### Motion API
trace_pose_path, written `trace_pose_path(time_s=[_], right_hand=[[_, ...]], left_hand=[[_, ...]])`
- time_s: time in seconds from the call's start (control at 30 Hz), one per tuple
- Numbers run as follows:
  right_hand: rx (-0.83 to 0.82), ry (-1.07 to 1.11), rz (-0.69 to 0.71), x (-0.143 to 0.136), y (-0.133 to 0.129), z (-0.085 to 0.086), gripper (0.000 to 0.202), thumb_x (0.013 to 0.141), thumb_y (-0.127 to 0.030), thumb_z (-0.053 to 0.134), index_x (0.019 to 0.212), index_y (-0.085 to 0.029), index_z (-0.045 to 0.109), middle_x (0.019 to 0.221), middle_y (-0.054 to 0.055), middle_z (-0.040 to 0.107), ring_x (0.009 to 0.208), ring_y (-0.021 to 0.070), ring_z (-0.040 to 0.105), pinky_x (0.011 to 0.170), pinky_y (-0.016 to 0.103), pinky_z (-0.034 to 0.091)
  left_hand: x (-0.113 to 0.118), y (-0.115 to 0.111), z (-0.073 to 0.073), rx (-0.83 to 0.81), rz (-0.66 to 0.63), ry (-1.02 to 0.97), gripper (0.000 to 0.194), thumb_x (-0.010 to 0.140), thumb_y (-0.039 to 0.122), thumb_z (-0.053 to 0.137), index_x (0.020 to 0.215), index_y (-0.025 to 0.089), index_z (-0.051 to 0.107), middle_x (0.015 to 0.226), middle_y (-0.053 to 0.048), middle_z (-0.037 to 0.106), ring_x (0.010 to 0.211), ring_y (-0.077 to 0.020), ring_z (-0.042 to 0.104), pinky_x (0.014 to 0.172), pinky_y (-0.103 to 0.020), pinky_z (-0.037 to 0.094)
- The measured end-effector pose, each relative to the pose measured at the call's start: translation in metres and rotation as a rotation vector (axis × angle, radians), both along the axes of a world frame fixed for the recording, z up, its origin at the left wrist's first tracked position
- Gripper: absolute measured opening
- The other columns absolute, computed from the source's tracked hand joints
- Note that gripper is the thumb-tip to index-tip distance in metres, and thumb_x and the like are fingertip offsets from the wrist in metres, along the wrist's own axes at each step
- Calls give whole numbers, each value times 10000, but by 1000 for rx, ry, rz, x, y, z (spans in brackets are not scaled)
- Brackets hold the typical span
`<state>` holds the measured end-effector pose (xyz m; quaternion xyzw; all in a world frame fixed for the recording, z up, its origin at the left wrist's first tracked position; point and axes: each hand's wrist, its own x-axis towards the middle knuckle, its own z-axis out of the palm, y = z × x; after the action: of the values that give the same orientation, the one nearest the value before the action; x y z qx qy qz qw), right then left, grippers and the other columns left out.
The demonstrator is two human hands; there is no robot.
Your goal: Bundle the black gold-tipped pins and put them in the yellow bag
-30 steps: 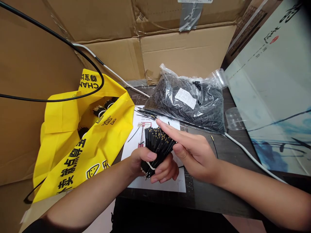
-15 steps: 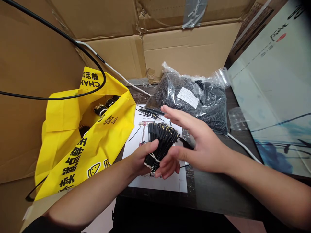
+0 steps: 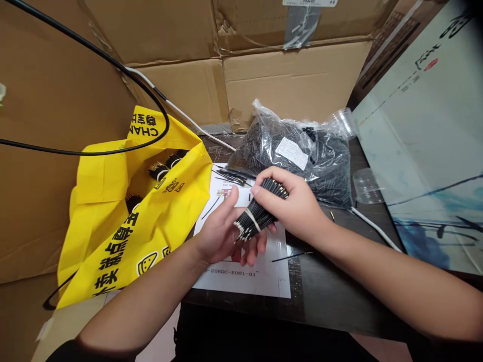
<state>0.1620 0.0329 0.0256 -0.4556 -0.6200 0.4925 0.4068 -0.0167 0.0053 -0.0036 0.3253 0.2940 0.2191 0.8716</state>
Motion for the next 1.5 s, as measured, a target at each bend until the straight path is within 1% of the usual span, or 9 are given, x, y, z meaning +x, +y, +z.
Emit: trace_pose_path(time_s=[0.13,0.23,0.57,0.8,0.9,0.97,1.03,1.17,1.5], right_hand=[[88,-48,-220,10,7,-3,123,882,-316,676,826,-215,634,803,-20,625,747,149,569,718,295,468],[94,-53,-290,12,6,-4,127,887,-318,669,814,-221,633,775,-23,595,727,146,531,705,294,450],[143,30,-206,-20,-26,1,111,924,-312,635,856,-227,610,717,-46,551,641,121,493,614,275,412],[277,-46,-221,-21,-24,8,92,928,-289,602,866,-222,612,800,-14,637,707,141,557,692,294,440],[286,-207,-70,-12,-5,18,67,871,-269,628,840,-215,650,759,-25,650,688,136,554,690,286,419],[191,-358,64,-5,9,24,91,840,-298,636,822,-220,680,605,-57,565,566,121,465,620,283,366],[113,-456,153,1,21,26,107,809,-304,627,809,-224,699,555,-64,533,527,117,413,592,284,326],[111,-568,213,6,31,23,121,758,-267,602,789,-222,710,623,-29,598,592,138,457,628,291,333],[106,-659,298,-1,31,13,81,762,-253,610,747,-226,685,725,37,681,689,204,555,686,330,365]], left_hand=[[-3,-6,-4,676,609,354,415,957,541,593,1178,192,630,964,-61,653,688,-140,649,577,-262,550],[3,-10,-7,1064,865,436,284,950,418,629,1134,207,675,1070,-91,605,916,-186,614,748,-306,555],[34,-2,36,872,1139,84,493,1008,545,377,926,177,696,963,-107,597,920,-216,566,874,-371,498],[46,3,27,980,1333,94,430,988,501,380,874,197,662,889,-77,546,891,-216,532,876,-378,475],[36,3,17,1138,1252,291,286,992,393,428,965,217,651,982,-76,577,935,-218,570,863,-381,490],[20,-1,16,1539,1119,555,140,914,262,594,1037,237,654,967,-56,611,956,-219,597,879,-381,503],[2,-4,20,1892,772,796,232,845,174,693,1066,239,663,958,-44,649,900,-202,607,823,-354,507],[-22,-4,33,2110,182,864,196,925,116,603,1084,202,679,949,-49,734,819,-182,628,744,-335,493],[-5,3,34,2425,46,914,179,947,136,548,803,192,639,739,-25,629,675,-181,508,678,-372,396]])
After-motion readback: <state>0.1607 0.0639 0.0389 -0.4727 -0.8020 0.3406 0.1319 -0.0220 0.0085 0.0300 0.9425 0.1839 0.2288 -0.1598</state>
